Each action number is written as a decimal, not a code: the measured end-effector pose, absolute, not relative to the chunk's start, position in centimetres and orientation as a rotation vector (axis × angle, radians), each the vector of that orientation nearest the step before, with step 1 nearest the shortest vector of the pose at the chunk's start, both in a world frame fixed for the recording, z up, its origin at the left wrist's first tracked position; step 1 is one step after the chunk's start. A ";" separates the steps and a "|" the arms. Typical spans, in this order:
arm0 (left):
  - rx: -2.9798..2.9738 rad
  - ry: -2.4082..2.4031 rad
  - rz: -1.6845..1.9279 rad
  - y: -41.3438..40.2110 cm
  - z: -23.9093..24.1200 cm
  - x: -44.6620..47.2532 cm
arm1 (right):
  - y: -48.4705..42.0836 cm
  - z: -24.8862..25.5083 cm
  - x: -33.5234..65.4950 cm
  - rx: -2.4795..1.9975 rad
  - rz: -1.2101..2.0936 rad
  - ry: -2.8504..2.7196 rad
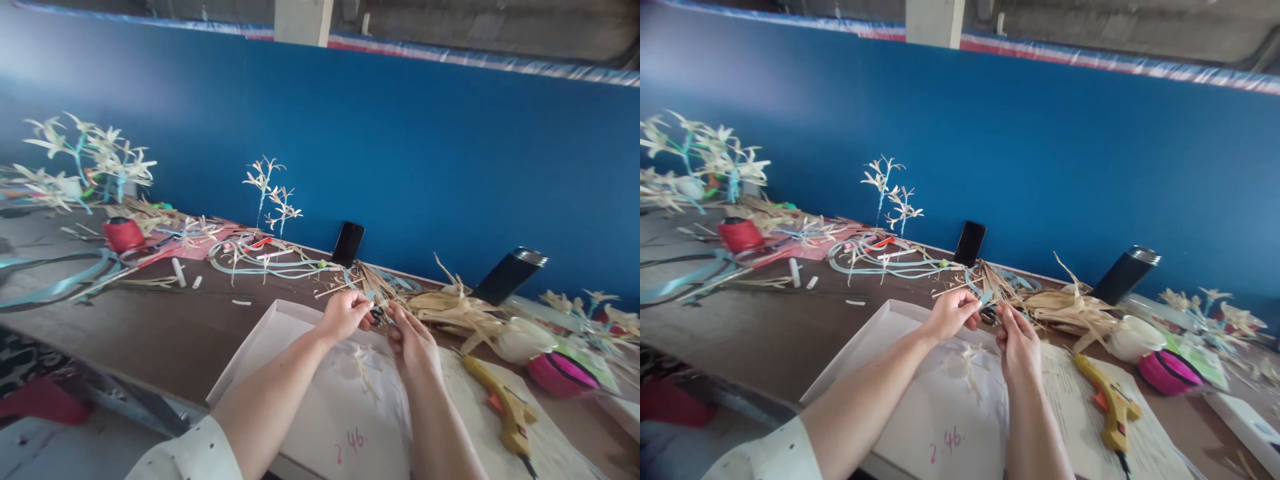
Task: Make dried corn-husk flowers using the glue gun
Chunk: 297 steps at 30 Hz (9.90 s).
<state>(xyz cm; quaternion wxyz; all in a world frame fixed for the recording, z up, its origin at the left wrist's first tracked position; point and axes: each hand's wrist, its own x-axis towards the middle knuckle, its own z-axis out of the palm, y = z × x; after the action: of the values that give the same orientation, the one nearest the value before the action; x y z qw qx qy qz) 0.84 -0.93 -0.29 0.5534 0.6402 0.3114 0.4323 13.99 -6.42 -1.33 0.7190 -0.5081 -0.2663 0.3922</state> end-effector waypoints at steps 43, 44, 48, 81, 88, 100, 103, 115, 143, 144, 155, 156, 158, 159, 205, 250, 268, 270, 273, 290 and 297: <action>1.831 0.883 1.343 -0.6 -0.6 0.7 | -6.2 -2.1 13.7 -1.155 0.904 -0.819; 1.843 0.845 1.333 -0.6 -0.6 0.7 | -6.3 -2.1 13.6 -1.172 0.904 -0.841; 1.938 0.760 1.298 -0.7 -0.8 0.9 | -6.4 -1.9 13.3 -1.240 0.876 -0.912; 2.336 0.902 1.211 -1.0 -0.9 0.5 | -6.7 -1.2 13.8 -1.526 0.452 -1.114; 2.170 0.905 1.103 -0.8 -0.9 0.6 | -7.1 -0.5 13.5 -1.621 0.316 -1.182; 1.533 0.865 0.840 -0.4 -0.6 0.8 | -6.9 -0.7 13.7 -1.644 0.313 -1.193; 1.487 0.832 0.821 -0.3 -0.8 0.9 | -7.0 -0.7 13.6 -1.645 0.299 -1.200; 1.356 0.761 0.788 -0.6 -0.5 0.8 | -7.0 -0.8 13.8 -1.631 0.261 -1.198; 1.401 0.931 0.836 0.3 -1.8 1.0 | -7.0 -1.2 13.4 -1.220 0.523 -0.906; 1.391 0.923 0.854 0.3 -1.7 0.9 | -6.9 -1.3 13.5 -1.216 0.546 -0.877; 1.354 0.871 0.918 0.1 -0.7 0.9 | -6.8 -1.8 13.7 -1.240 0.705 -0.949; 1.346 0.862 0.920 0.1 -0.6 0.8 | -6.8 -1.6 13.6 -1.236 0.710 -0.966; 1.325 0.848 0.926 0.1 -0.6 0.8 | -6.9 -1.5 13.4 -1.242 0.709 -0.999; 1.317 0.840 0.928 0.1 -0.5 0.8 | -6.9 -1.4 13.3 -1.248 0.707 -1.014; 1.161 0.445 1.005 -0.6 -0.1 0.7 | -6.4 -1.6 13.6 -1.040 0.746 -0.792; 1.852 0.764 0.957 -1.7 0.3 0.5 | -6.3 -1.7 14.3 -1.038 0.682 -0.688; 1.924 0.759 1.012 -1.7 0.1 0.5 | -6.4 -1.5 14.0 -1.028 0.698 -0.672; 1.917 0.752 1.034 -1.7 0.1 0.5 | -6.4 -1.4 14.0 -1.034 0.698 -0.673; 1.919 0.738 1.041 -1.8 0.1 0.5 | -6.5 -1.4 13.9 -1.044 0.715 -0.697; 1.969 0.780 1.033 -1.8 0.3 0.5 | -6.3 -1.8 13.9 -1.005 0.784 -0.728; 1.979 0.788 1.035 -1.8 0.1 0.5 | -6.4 -1.6 13.7 -1.003 0.797 -0.727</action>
<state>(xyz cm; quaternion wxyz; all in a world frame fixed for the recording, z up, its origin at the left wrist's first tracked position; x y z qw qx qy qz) 0.51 -1.80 0.12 0.3770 0.7741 0.3080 0.4048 13.67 -6.36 -1.57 0.7409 -0.4574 -0.3315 0.3634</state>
